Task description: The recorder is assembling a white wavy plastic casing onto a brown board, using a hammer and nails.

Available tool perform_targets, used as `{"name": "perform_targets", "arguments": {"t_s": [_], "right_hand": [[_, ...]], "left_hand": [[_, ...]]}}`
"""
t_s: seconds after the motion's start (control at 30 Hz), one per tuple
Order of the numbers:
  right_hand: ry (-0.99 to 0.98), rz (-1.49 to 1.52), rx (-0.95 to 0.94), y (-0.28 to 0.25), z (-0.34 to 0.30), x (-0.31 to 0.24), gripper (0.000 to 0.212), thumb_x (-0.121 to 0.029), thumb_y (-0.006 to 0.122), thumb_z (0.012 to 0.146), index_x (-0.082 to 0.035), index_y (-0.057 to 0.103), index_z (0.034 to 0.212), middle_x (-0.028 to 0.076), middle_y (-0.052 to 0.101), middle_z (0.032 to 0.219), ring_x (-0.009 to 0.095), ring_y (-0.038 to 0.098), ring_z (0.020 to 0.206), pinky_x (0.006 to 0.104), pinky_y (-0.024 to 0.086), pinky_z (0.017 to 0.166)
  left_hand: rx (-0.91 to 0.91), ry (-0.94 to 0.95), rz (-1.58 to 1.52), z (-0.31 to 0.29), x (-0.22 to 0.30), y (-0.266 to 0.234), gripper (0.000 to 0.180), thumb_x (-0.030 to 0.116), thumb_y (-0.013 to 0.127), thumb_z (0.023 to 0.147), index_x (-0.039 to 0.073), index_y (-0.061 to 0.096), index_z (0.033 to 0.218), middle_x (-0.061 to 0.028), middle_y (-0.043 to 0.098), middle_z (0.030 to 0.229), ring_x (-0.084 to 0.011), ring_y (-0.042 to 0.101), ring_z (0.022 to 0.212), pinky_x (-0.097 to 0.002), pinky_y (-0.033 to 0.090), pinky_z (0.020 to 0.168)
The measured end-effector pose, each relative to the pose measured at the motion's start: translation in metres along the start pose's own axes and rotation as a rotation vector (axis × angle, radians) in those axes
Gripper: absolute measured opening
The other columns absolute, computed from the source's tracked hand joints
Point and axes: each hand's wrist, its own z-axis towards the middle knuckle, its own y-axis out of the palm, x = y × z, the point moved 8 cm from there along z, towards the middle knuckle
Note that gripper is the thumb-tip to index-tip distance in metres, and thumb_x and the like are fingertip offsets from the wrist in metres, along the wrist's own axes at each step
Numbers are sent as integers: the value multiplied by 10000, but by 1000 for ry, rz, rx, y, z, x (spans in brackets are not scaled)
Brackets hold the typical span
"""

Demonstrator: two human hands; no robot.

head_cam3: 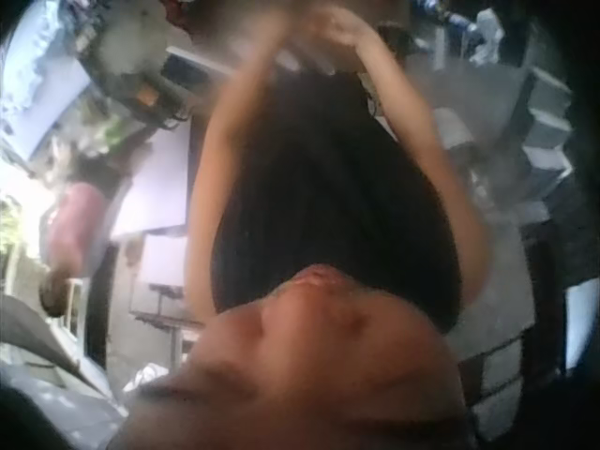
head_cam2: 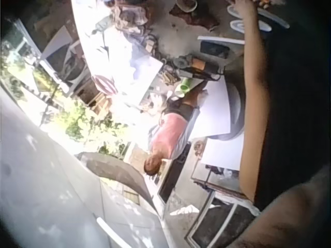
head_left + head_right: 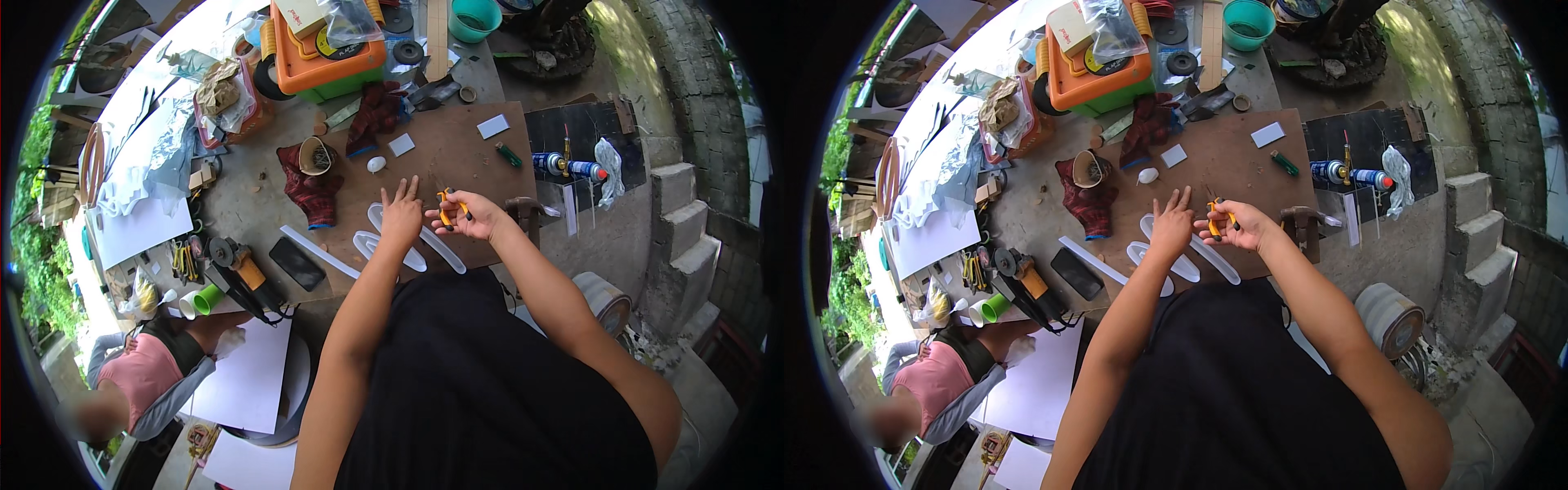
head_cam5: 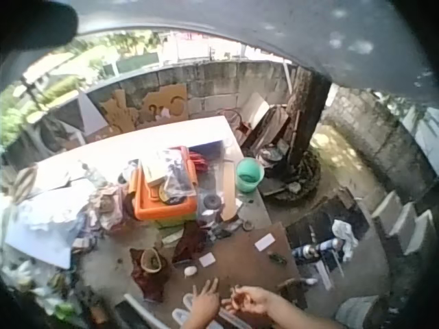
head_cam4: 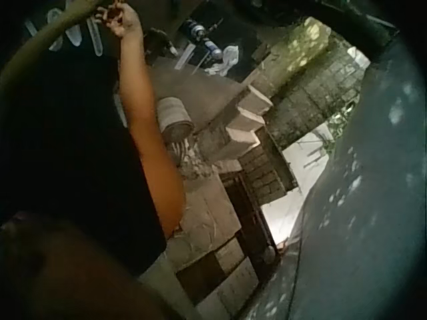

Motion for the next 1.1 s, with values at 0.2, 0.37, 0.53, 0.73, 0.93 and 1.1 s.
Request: {"name": "perform_targets", "arguments": {"t_s": [0.2, 0.37, 0.53, 0.73, 0.93, 1.1], "right_hand": [[-24, -2, -98, 15, -22, 0, 251, -241, 497, 1024, -69, 604, 876, 126, 645, 943, 269, 674, 852, 419, 598, 796], [25, -128, 40, 10, -39, 17, 233, -236, 509, 1015, -26, 585, 953, 253, 672, 1146, 353, 702, 927, 534, 604, 850], [16, -45, -56, 11, -21, 16, 356, -267, 454, 1052, 58, 599, 1057, 341, 619, 1260, 507, 651, 1114, 625, 560, 917], [28, -43, -56, 9, -4, 12, 362, -284, 452, 1055, 36, 616, 1020, 309, 645, 1236, 459, 673, 1093, 589, 571, 919], [-30, -27, 27, 4, 7, 6, 298, -275, 487, 1038, -24, 608, 934, 213, 678, 1068, 345, 697, 933, 519, 600, 843], [-33, 5, -46, 22, -13, 12, 249, -260, 506, 1026, -91, 571, 856, 130, 650, 952, 251, 646, 773, 430, 590, 744]], "left_hand": [[27, 7, 59, 1, 0, 4, 234, 201, 554, 947, 93, 745, 1027, -63, 381, 1626, -267, 337, 1506, -660, 233, 1180], [53, 13, 33, 2, -9, 9, 234, 187, 596, 926, 130, 760, 1082, -59, 349, 1644, -271, 323, 1513, -674, 239, 1174], [23, 21, 43, 2, -3, 5, 226, 219, 624, 924, 160, 773, 1083, -53, 344, 1647, -268, 321, 1513, -688, 226, 1170], [1, -7, -24, 1, -6, 3, 227, 223, 621, 920, 180, 793, 1062, -50, 343, 1648, -261, 319, 1515, -696, 195, 1177], [-10, 3, -6, 1, -4, 4, 233, 233, 622, 915, 179, 791, 1066, -52, 349, 1645, -259, 320, 1514, -697, 190, 1179], [63, 0, -31, 0, -6, 8, 187, 197, 645, 886, 170, 786, 1005, -52, 383, 1625, -256, 341, 1503, -691, 198, 1182]]}}
